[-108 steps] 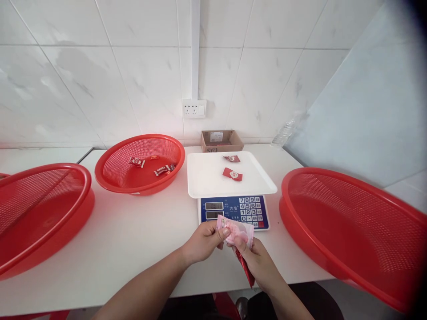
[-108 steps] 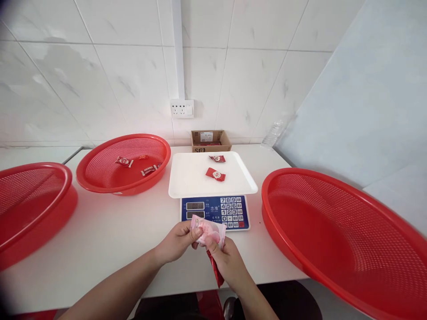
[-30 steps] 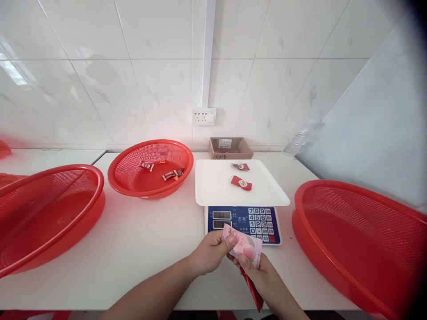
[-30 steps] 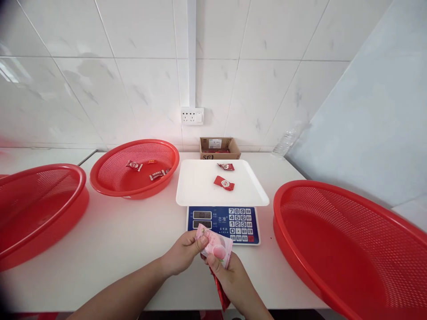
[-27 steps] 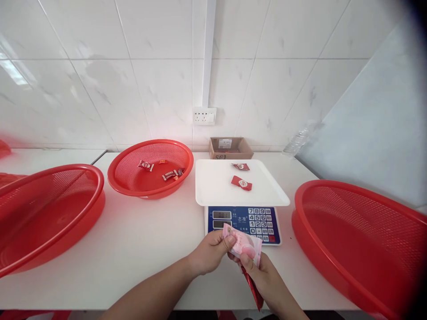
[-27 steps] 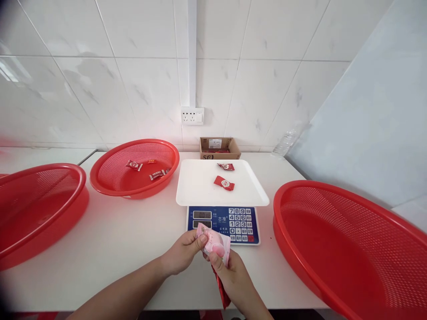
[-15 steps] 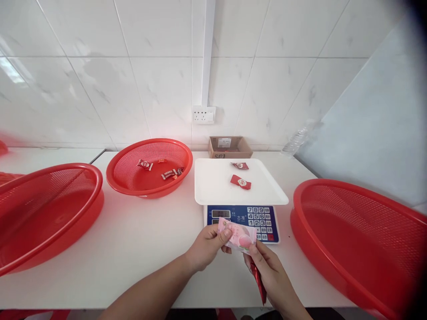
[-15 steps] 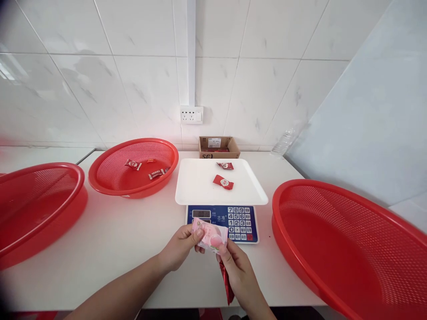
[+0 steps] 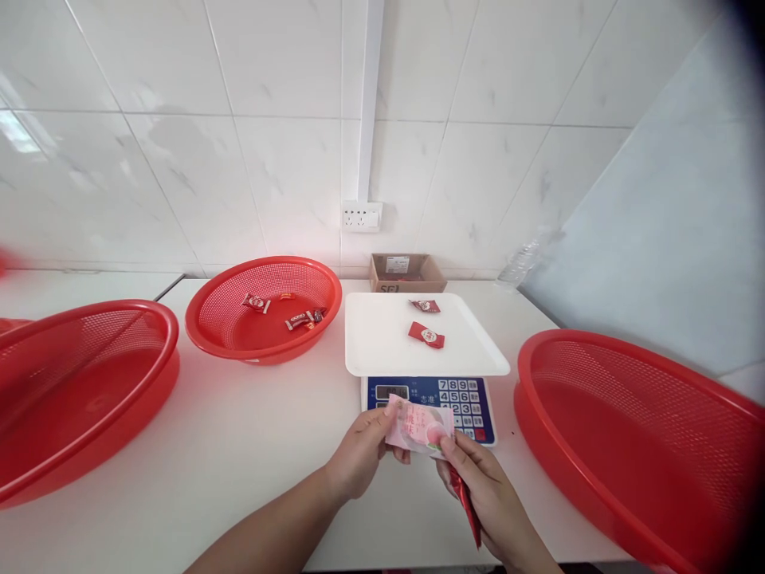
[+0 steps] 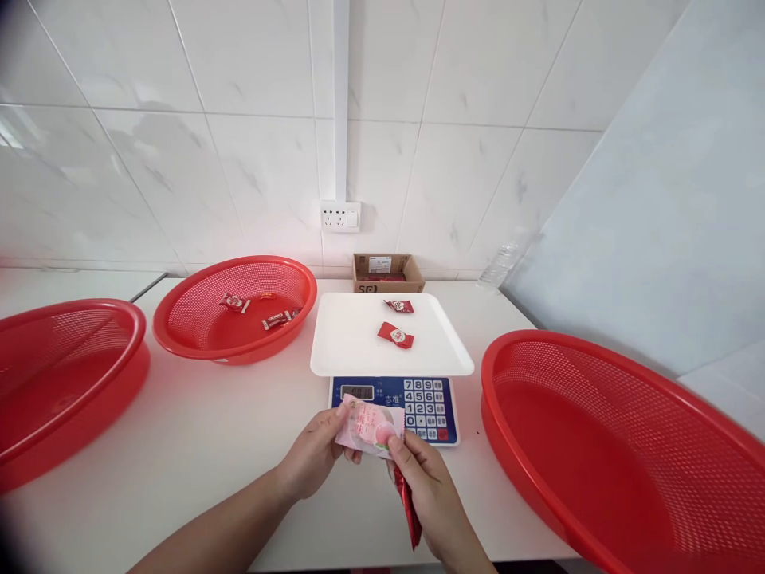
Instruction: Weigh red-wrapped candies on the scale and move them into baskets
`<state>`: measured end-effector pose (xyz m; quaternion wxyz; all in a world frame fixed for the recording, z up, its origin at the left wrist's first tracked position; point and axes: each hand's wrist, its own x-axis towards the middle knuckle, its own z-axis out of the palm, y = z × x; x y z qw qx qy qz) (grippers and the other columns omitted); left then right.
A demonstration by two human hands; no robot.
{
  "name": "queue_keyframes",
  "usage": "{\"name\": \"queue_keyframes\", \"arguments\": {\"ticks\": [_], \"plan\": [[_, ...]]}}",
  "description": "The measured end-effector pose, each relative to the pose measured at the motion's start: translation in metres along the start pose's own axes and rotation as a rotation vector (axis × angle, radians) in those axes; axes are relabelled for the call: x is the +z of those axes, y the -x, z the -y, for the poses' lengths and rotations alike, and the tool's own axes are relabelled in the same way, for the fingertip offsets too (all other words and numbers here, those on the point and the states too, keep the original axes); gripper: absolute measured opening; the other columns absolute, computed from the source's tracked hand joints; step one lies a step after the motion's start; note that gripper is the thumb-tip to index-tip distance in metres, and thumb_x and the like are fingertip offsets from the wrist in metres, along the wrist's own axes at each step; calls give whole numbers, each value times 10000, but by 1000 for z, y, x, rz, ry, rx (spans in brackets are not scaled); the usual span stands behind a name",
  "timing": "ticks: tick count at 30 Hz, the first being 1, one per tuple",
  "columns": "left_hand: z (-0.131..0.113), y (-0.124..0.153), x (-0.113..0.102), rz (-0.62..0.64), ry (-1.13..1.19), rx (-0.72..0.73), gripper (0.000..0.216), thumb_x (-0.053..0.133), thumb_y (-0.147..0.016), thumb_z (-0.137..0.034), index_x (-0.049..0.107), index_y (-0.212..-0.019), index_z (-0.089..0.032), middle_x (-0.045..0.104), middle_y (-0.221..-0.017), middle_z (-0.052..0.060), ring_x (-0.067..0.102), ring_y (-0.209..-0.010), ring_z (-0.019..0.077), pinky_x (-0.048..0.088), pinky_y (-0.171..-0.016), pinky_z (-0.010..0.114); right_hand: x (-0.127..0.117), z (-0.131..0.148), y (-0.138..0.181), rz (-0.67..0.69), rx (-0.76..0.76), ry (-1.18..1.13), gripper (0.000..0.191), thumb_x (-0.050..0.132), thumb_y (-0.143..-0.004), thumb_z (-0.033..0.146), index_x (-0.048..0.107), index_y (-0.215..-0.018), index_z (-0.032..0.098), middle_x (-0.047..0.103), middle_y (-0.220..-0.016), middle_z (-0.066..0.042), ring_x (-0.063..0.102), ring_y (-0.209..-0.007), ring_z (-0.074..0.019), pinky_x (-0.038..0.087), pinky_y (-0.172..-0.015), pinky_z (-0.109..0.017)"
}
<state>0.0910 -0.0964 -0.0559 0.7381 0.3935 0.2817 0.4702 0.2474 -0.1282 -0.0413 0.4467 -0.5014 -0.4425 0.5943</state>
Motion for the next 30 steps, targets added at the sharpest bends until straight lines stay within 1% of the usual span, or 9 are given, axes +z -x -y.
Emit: {"name": "queue_keyframes", "arguments": {"ticks": [5, 9, 11, 14, 17, 20, 24, 27, 30], "plan": [[-5, -2, -3, -2, 55, 33, 510, 421, -816, -590, 547, -623, -135, 469, -485, -8, 483, -506, 114, 376, -569, 245, -5, 16, -15, -26, 60, -240, 336, 621, -728, 484, 509, -655, 176, 384, -472, 73, 272, -412, -41, 216, -397, -176], [0, 0, -2, 58, -20, -11, 506, 401, -833, -575, 557, -659, -127, 494, -493, 6, 494, -520, 121, 377, -583, 249, 0, 39, -32, 17, 22, -247, 344, 632, -706, 509, 538, -690, 178, 412, -493, 78, 294, -402, -33, 225, -392, -171], [2, 0, -2, 66, -42, -16, 499, 397, -837, -570, 558, -671, -128, 503, -505, 9, 494, -524, 122, 379, -590, 251, 4, 44, -37, 60, 26, -194, 364, 617, -710, 523, 582, -843, 186, 435, -517, 81, 309, -401, -35, 229, -396, -172], [3, -1, -3, 52, -54, -12, 492, 391, -839, -568, 554, -679, -133, 509, -520, 6, 486, -523, 117, 382, -593, 252, 8, 40, -36, 123, 57, -89, 458, 565, -741, 545, 570, -1050, 206, 462, -546, 77, 350, -426, -51, 262, -419, -183], [2, 0, -3, 73, -124, -8, 483, 387, -846, -559, 548, -691, -131, 523, -542, 12, 496, -545, 119, 386, -604, 252, 8, 28, -33, 108, 12, 61, 453, 503, -773, 562, 583, -1047, 209, 469, -580, 62, 419, -499, -79, 349, -496, -208], [2, 5, -2, 187, -295, 9, 487, 429, -812, -587, 556, -718, -126, 556, -613, 33, 520, -608, 133, 400, -634, 259, 10, 20, -31, 19, -106, 276, 448, 496, -771, 559, 580, -1030, 204, 484, -635, 46, 482, -583, -110, 408, -591, -242], [5, 10, 3, 291, -517, 67, 447, 559, -736, -568, 595, -771, -124, 574, -713, 35, 512, -677, 141, 402, -649, 250, 15, 17, -30, -30, -255, 520, 402, 481, -784, 523, 572, -1017, 209, 524, -663, 27, 544, -617, -138, 442, -617, -263], [6, 10, 6, 273, -555, 52, 387, 569, -757, -508, 600, -739, -123, 576, -703, 28, 518, -679, 141, 407, -643, 245, 15, 17, -26, -35, -307, 597, 344, 444, -819, 485, 581, -989, 220, 566, -680, 11, 578, -646, -152, 471, -654, -279], [6, 7, 4, 184, -523, 65, 376, 537, -787, -491, 552, -684, -130, 557, -692, 17, 505, -674, 133, 407, -643, 246, 10, 18, -20, -16, -329, 619, 325, 442, -830, 463, 591, -1001, 230, 634, -784, -22, 611, -740, -172, 485, -714, -300]]}}
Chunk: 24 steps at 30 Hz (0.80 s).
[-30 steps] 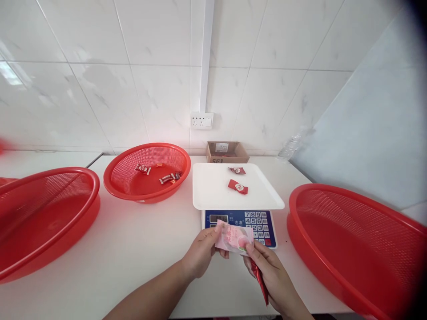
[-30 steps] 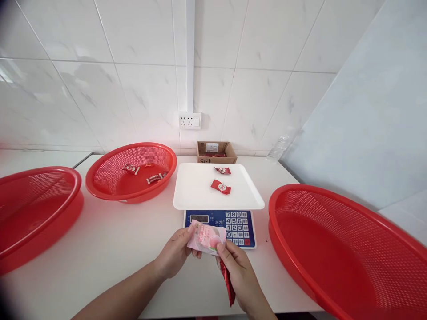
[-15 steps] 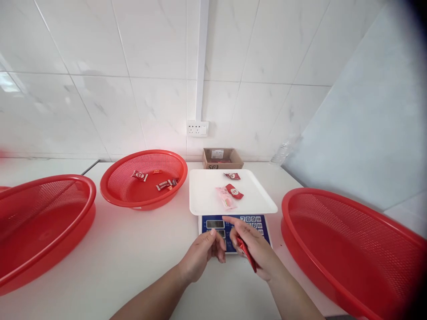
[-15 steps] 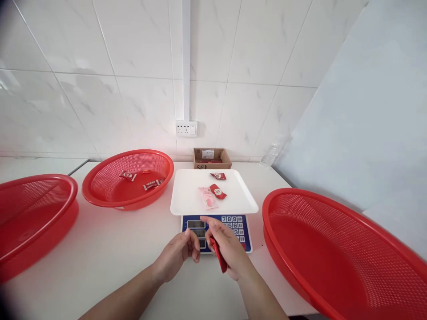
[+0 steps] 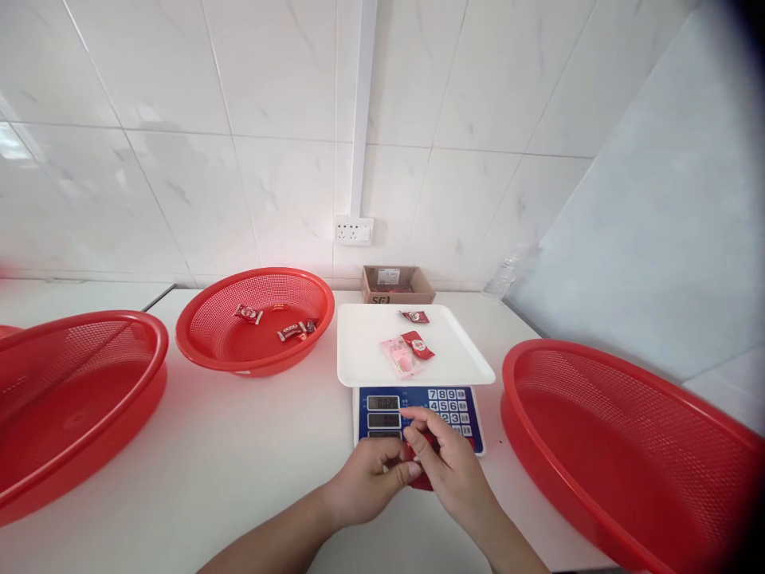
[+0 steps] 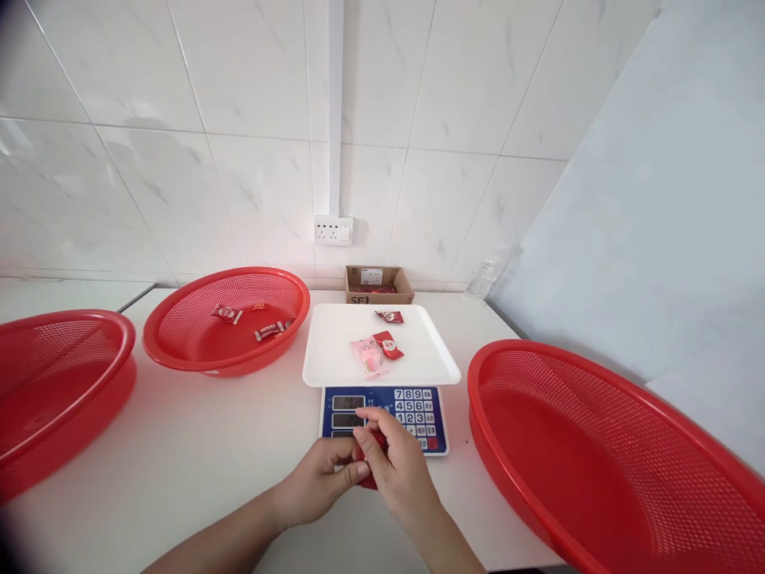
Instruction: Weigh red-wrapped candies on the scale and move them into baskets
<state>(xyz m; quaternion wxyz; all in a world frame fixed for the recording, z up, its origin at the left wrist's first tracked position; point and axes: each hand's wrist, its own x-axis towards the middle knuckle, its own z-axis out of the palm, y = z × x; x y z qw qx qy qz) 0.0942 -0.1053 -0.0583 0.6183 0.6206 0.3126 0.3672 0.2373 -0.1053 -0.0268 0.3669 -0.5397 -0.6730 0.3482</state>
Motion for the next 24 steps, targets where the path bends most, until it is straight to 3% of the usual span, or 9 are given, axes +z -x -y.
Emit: {"name": "queue_keyframes", "arguments": {"ticks": [3, 6, 10, 14, 18, 21, 24], "plan": [[-1, -2, -4, -107, 41, -4, 380, 515, -805, -488, 500, -656, -139, 534, -663, 7, 486, -646, 118, 393, -629, 241, -7, -2, 3, 44, 15, -31, 311, 464, -825, 451, 588, -1016, 239, 660, -937, -47, 618, -831, -181, 495, -736, -298], [-4, -1, -7, -117, 85, -22, 386, 491, -817, -501, 502, -673, -142, 560, -666, 22, 511, -649, 125, 404, -645, 251, -13, -4, 0, 57, 72, -122, 339, 462, -822, 463, 561, -1036, 218, 664, -876, -45, 625, -752, -165, 507, -657, -276], [-5, 0, -7, -116, 21, -24, 400, 465, -822, -519, 527, -682, -149, 584, -668, 30, 525, -664, 130, 409, -670, 255, -28, -6, -18, -148, 102, -103, 384, 475, -798, 487, 563, -1035, 198, 673, -833, -43, 629, -727, -174, 497, -623, -278], [-1, 0, -6, -103, -7, -41, 391, 478, -814, -518, 529, -691, -150, 581, -673, 25, 523, -670, 129, 404, -664, 250, -44, -5, -45, -370, 65, 138, 364, 464, -806, 480, 586, -1024, 215, 681, -897, -46, 627, -817, -195, 485, -702, -306], [3, 0, -6, -78, -34, -32, 388, 482, -815, -510, 540, -693, -145, 570, -687, 25, 522, -676, 129, 398, -654, 245, -50, -8, -68, -375, 13, 396, 345, 416, -842, 438, 600, -1055, 239, 673, -971, -62, 620, -848, -220, 478, -718, -345], [4, -1, -7, -81, -53, -25, 392, 480, -816, -511, 542, -692, -144, 567, -691, 25, 525, -680, 132, 396, -652, 243, -48, -12, -75, -439, -113, 585, 372, 420, -839, 407, 589, -1106, 210, 621, -1064, -107, 558, -974, -273, 458, -772, -406], [2, -1, -8, -93, -106, -12, 402, 466, -822, -516, 548, -686, -146, 571, -688, 26, 516, -677, 131, 389, -648, 238, -42, -18, -63, -544, -252, 519, 366, 438, -839, 397, 565, -1109, 187, 577, -1100, -121, 519, -1010, -258, 443, -821, -404]]}}
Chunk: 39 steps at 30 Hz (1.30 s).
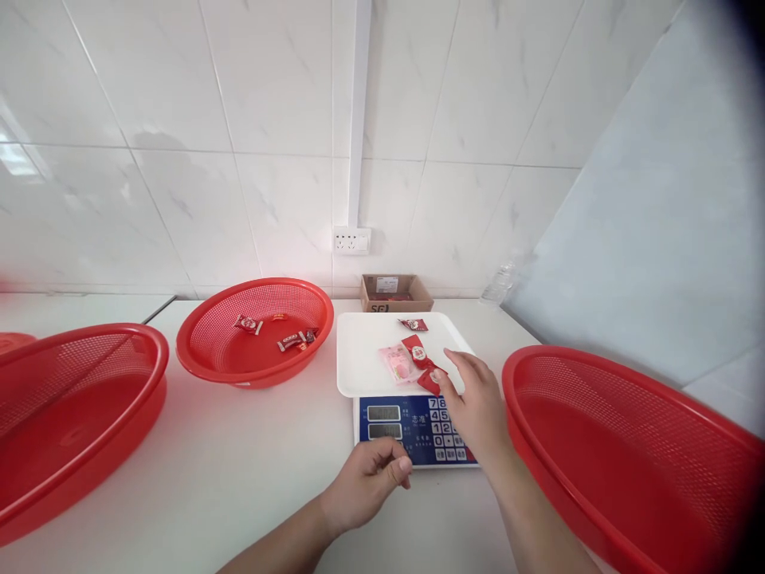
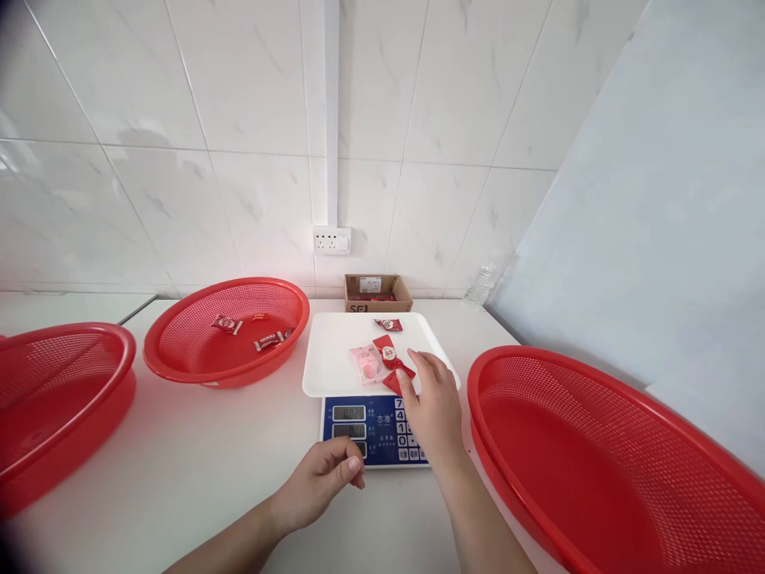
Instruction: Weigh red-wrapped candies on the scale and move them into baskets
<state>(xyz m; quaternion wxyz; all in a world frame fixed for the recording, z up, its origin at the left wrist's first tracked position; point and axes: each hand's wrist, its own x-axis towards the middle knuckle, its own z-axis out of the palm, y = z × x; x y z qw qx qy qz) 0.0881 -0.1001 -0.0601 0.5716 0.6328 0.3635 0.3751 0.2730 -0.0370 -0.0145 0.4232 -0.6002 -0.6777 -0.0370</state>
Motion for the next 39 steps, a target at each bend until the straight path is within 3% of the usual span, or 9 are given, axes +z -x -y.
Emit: {"name": "queue_keyframes", "arguments": {"ticks": [4, 8, 11, 16, 21, 25, 29, 34, 39], "plan": [[-6, 3, -1, -7, -128, 61, 387, 454, -836, -492, 567, -699, -148, 570, -680, 29, 496, -653, 127, 380, -618, 225, -4, 1, 54, 32, 128, -317, 256, 438, -851, 386, 558, -989, 206, 616, -920, -84, 575, -792, -192, 474, -684, -307], [-12, 6, -2, -26, -213, 136, 318, 472, -845, -439, 578, -759, -152, 571, -715, 33, 497, -675, 130, 384, -634, 224, 3, -1, 119, 284, 290, -507, 289, 438, -826, 460, 592, -864, 218, 641, -745, -47, 580, -661, -179, 446, -574, -263], [-21, 6, -2, -108, -162, 139, 286, 485, -840, -434, 565, -810, -162, 577, -758, 36, 508, -713, 139, 399, -665, 238, 12, -4, 143, 491, 287, -566, 349, 444, -792, 520, 596, -734, 211, 572, -573, 3, 504, -526, -143, 390, -504, -241], [-61, -17, -5, -208, -183, 147, 266, 450, -859, -424, 538, -918, -180, 589, -870, 34, 532, -805, 145, 426, -716, 251, 16, -8, 138, 523, 281, -631, 381, 417, -795, 524, 588, -688, 201, 553, -594, -1, 483, -558, -141, 378, -522, -235], [-92, -89, -14, -167, -768, 170, 300, 299, -925, -304, 494, -1126, -195, 578, -1129, 40, 542, -1000, 141, 436, -848, 255, 9, -6, 134, 550, 282, -662, 380, 427, -800, 526, 580, -674, 202, 558, -625, -9, 483, -593, -147, 390, -551, -233], [-86, -155, -30, -132, -965, 146, 258, 429, -868, -154, 560, -1089, -185, 563, -1176, 59, 490, -1106, 194, 378, -959, 330, 6, -6, 138, 558, 330, -698, 395, 424, -801, 550, 578, -691, 204, 556, -620, -5, 486, -586, -148, 388, -526, -226], [-76, -195, -38, -65, -1132, 90, 253, 506, -868, -270, 546, -1095, -165, 544, -1151, 85, 535, -1015, 205, 449, -865, 408, 9, -7, 140, 515, 313, -685, 438, 384, -800, 589, 551, -672, 205, 494, -551, 19, 440, -529, -133, 353, -486, -224], [-70, -217, -34, -30, -1242, -10, 282, 496, -876, -306, 521, -1123, -173, 538, -1143, 80, 561, -951, 185, 484, -802, 387, 4, -6, 138, 502, 254, -636, 445, 382, -808, 584, 567, -666, 204, 531, -562, 8, 462, -532, -138, 374, -499, -229], [-67, -219, -38, -73, -1257, -63, 293, 504, -871, -306, 516, -1129, -166, 539, -1139, 80, 562, -953, 189, 485, -798, 390, 3, -8, 138, 522, 202, -657, 432, 381, -819, 563, 575, -682, 202, 528, -560, 8, 464, -531, -139, 374, -507, -230]]}}
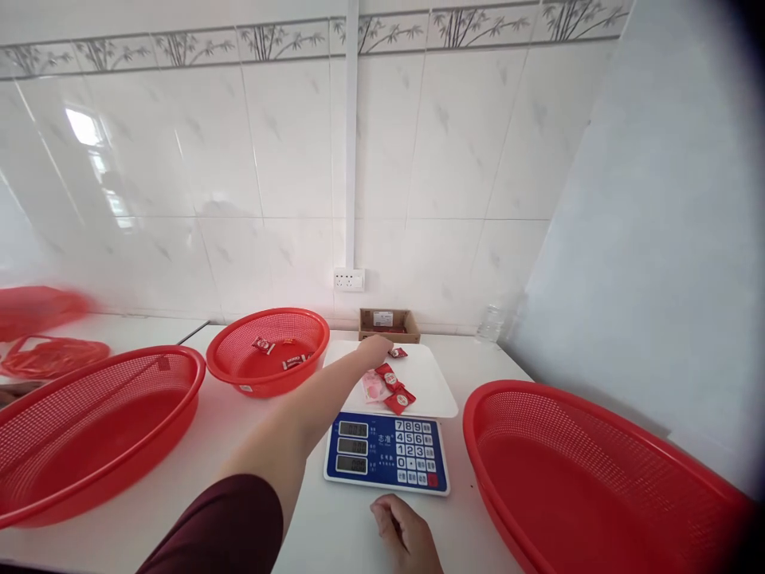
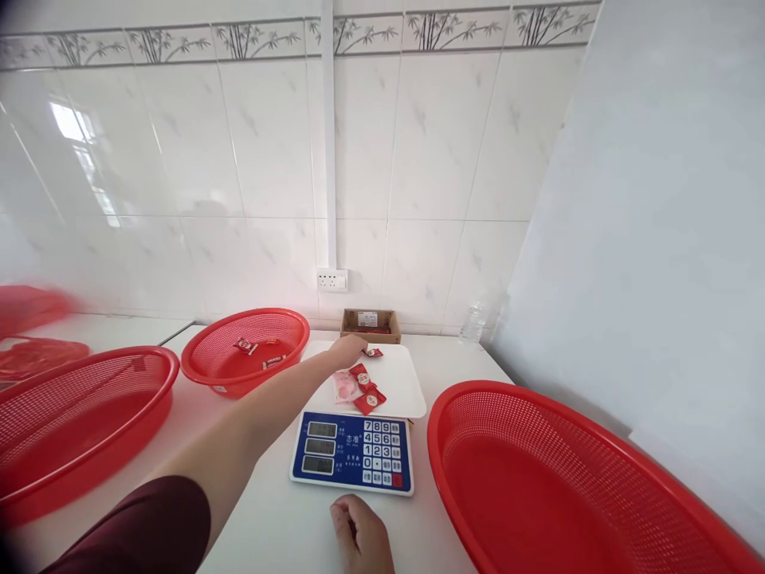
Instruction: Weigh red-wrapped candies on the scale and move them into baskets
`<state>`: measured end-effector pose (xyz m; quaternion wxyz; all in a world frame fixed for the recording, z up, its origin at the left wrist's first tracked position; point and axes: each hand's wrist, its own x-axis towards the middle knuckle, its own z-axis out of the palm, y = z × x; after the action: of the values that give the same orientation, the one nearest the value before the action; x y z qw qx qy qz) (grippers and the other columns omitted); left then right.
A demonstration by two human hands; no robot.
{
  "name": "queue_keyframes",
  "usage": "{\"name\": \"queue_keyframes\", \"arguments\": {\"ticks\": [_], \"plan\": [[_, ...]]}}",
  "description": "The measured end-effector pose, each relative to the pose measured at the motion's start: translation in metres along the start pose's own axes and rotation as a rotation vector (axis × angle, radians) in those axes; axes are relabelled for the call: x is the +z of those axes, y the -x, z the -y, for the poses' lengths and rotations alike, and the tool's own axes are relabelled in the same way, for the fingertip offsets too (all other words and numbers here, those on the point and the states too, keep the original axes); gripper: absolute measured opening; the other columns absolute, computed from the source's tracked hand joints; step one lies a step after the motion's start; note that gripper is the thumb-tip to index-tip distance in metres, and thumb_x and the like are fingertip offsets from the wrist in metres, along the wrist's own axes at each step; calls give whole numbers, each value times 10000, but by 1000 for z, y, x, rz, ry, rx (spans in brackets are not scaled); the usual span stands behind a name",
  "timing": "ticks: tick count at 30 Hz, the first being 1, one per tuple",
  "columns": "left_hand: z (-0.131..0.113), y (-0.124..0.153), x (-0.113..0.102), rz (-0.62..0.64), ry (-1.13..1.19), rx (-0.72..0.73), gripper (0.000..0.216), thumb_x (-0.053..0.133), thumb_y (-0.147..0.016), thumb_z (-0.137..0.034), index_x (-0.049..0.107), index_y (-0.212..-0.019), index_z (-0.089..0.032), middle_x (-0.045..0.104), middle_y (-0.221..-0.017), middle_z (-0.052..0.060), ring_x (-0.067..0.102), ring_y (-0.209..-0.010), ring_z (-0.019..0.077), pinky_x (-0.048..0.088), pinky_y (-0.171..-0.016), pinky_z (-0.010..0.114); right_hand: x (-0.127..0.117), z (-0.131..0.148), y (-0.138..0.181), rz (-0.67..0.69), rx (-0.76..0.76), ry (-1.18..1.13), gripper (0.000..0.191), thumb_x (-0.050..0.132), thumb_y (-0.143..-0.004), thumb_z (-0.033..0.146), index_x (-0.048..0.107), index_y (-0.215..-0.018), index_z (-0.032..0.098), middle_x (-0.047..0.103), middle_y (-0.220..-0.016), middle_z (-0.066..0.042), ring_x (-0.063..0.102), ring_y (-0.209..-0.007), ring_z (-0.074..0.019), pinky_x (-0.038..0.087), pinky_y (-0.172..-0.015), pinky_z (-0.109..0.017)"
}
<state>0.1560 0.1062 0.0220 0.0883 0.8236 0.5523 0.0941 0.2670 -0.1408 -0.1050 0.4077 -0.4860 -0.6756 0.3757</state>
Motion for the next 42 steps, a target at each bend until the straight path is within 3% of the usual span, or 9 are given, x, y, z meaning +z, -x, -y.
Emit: {"name": "queue_keyframes", "arguments": {"ticks": [5, 14, 19, 24, 30, 35, 42], "plan": [[22, 13, -6, -85, 81, -59, 297, 503, -871, -308, 515, -1130, -162, 539, -1139, 81, 561, -953, 190, 484, -799, 395, 4, -5, 0, -49, 70, -62, 460, 376, -802, 598, 585, -688, 205, 523, -566, 5, 466, -536, -145, 375, -487, -232], [53, 56, -14, -155, 215, -213, 308, 509, -868, -310, 510, -1133, -152, 545, -1122, 79, 568, -939, 191, 491, -783, 391, 1, -6, 2, -28, 52, -107, 434, 397, -805, 578, 577, -682, 201, 494, -581, 10, 447, -560, -136, 386, -515, -220], [45, 80, -6, -117, 145, -150, 295, 506, -870, -309, 518, -1122, -156, 543, -1127, 79, 565, -941, 187, 487, -791, 392, 0, -5, 2, -14, 60, -121, 416, 407, -808, 564, 576, -695, 202, 507, -594, 9, 459, -569, -138, 391, -526, -220], [22, 84, -4, -90, 134, 8, 296, 494, -857, -368, 559, -1063, -166, 606, -1022, 58, 569, -933, 198, 455, -814, 351, -8, 6, 3, 14, 71, -112, 396, 408, -818, 546, 555, -687, 203, 524, -616, 6, 477, -592, -143, 401, -549, -223], [-9, 79, 4, 13, 145, 221, 521, 539, -767, -522, 513, -1192, -220, 506, -1269, 63, 416, -1196, 229, 309, -984, 313, -13, 11, 5, 64, 68, -113, 353, 395, -849, 489, 545, -724, 195, 542, -666, -2, 490, -633, -144, 400, -577, -226], [-14, 68, 11, 77, 109, 222, 610, 500, -745, -600, 486, -1218, -215, 493, -1283, 79, 420, -1195, 258, 321, -976, 360, -12, 9, 4, 72, 99, -131, 344, 406, -845, 485, 538, -718, 194, 506, -640, 9, 462, -609, -134, 386, -557, -218], [1, 54, 14, -1, 80, 144, 398, 408, -856, -367, 472, -1210, -197, 505, -1260, 62, 465, -1142, 204, 359, -947, 301, -9, 4, 2, 94, 117, -141, 344, 401, -842, 497, 543, -745, 198, 519, -673, -2, 458, -635, -141, 379, -574, -221]]}}
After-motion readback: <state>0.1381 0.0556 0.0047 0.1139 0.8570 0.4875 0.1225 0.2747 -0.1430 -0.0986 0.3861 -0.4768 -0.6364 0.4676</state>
